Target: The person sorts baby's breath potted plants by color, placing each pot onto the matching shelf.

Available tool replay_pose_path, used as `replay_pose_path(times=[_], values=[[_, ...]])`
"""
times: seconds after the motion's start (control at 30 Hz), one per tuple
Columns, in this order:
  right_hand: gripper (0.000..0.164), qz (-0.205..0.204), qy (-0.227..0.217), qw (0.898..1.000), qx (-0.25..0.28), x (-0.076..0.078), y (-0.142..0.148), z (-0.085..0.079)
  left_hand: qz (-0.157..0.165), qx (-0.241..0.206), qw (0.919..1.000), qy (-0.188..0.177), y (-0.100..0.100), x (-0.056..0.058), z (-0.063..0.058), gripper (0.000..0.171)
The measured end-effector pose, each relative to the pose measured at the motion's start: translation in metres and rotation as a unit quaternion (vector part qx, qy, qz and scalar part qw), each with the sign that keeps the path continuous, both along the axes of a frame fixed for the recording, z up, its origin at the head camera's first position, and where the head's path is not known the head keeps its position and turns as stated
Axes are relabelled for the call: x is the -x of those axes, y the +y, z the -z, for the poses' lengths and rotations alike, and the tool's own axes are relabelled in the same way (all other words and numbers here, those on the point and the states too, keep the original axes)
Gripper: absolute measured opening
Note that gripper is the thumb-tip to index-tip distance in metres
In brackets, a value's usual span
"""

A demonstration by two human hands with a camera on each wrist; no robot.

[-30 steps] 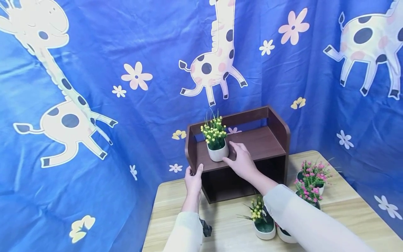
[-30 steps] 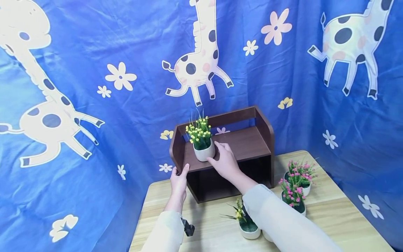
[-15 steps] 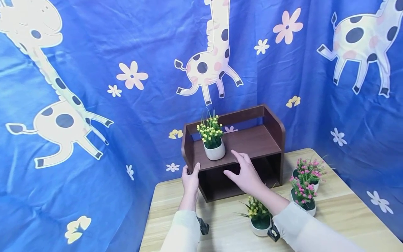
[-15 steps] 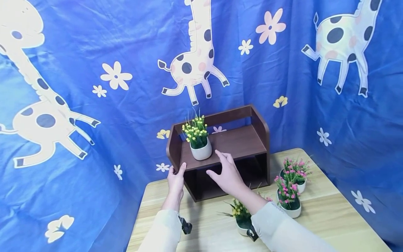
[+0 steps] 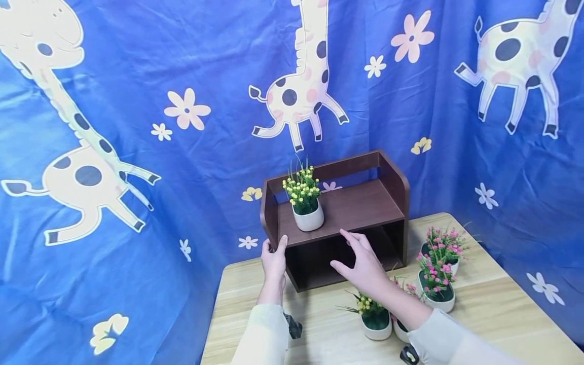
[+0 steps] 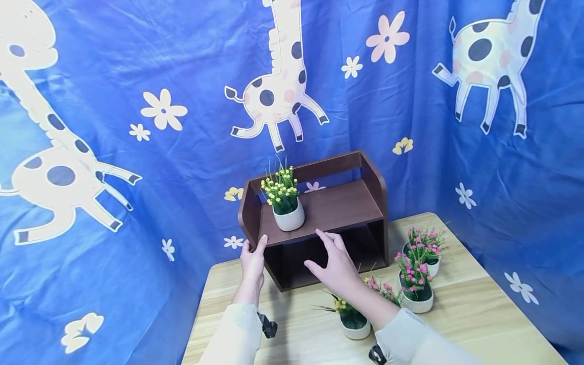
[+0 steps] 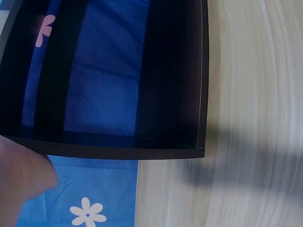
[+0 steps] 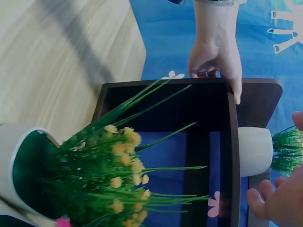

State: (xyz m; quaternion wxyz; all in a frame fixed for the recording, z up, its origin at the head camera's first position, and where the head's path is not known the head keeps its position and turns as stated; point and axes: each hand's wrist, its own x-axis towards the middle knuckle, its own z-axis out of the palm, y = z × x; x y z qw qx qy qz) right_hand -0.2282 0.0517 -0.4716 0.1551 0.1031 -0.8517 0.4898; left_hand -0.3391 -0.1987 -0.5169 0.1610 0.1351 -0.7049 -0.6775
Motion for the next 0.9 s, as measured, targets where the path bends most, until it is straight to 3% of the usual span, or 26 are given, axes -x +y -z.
replay_pose_path(times=[0.3, 0.53, 0.77, 0.9], values=[[0.080, 0.006, 0.022, 1.000, 0.003, -0.027, 0.007, 0.014, -0.003, -0.004, 0.9999, 0.010, 0.000, -0.001, 0.000, 0.055], [0.086, 0.012, 0.062, 0.997, -0.050, -0.057, 0.003, 0.037, 0.000, -0.006, 0.9999, 0.013, 0.000, -0.001, -0.002, 0.052], [0.086, 0.007, 0.071, 0.995, -0.072, -0.074, 0.000, 0.052, 0.005, -0.006, 0.9998, 0.017, 0.000, -0.001, -0.003, 0.054], [0.084, 0.005, 0.126, 0.987, -0.097, -0.086, 0.002, 0.069, 0.005, -0.003, 0.9999, 0.013, 0.002, 0.000, -0.002, 0.054]])
